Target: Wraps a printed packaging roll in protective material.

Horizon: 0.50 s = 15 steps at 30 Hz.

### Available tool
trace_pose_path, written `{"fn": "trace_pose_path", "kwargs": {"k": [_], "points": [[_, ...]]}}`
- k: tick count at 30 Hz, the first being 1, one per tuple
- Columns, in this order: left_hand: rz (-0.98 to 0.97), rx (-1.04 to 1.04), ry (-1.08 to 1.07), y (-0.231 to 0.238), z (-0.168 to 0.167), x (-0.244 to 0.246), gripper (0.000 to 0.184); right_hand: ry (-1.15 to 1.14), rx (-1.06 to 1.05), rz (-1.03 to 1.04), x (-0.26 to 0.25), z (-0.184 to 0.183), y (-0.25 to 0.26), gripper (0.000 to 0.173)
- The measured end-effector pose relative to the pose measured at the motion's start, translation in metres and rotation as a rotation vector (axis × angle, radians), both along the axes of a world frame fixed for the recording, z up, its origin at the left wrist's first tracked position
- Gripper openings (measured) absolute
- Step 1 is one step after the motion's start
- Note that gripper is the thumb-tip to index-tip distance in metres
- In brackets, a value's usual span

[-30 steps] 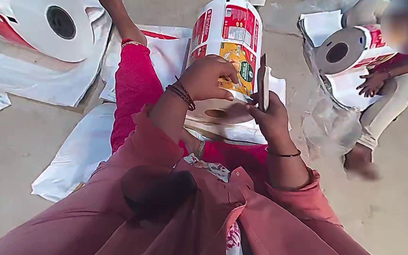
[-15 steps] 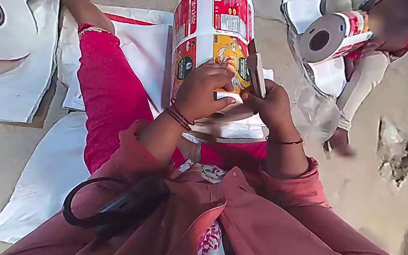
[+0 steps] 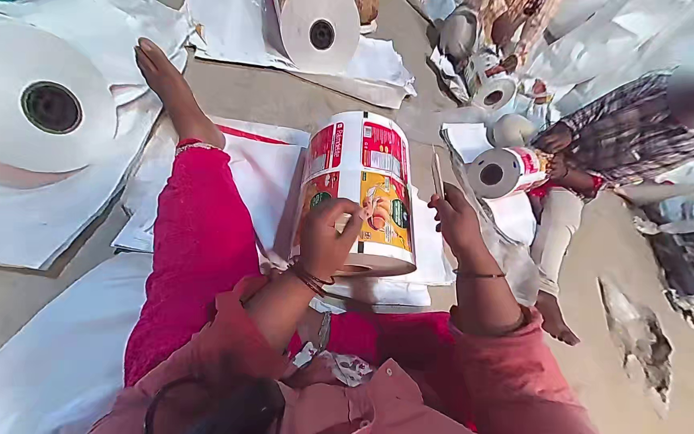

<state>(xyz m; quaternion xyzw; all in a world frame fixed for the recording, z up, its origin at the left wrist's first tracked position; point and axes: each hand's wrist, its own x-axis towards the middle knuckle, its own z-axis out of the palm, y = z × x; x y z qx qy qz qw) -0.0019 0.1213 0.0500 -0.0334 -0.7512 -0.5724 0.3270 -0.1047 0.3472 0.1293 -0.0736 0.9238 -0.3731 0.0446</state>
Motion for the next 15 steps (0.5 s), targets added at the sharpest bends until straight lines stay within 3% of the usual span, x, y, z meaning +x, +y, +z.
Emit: {"fn": "trace_pose_path", "kwargs": {"k": [2, 6, 10, 15], "points": [[0.019, 0.195, -0.112, -0.005, 0.002, 0.001, 0.018, 0.005, 0.107, 0.007, -0.035, 0.008, -0.012, 0.041], [-0.048, 0.259, -0.114, -0.013, 0.001, -0.001, 0.017, -0.003, 0.199, 0.025, -0.083, 0.016, -0.041, 0.044], [-0.116, 0.281, -0.186, -0.022, 0.002, 0.0, 0.019, -0.05, 0.141, 0.001, -0.086, 0.022, -0.069, 0.036], [-0.174, 0.359, -0.196, -0.026, 0.002, -0.001, 0.017, -0.011, 0.216, 0.013, -0.086, 0.023, -0.083, 0.049]]}}
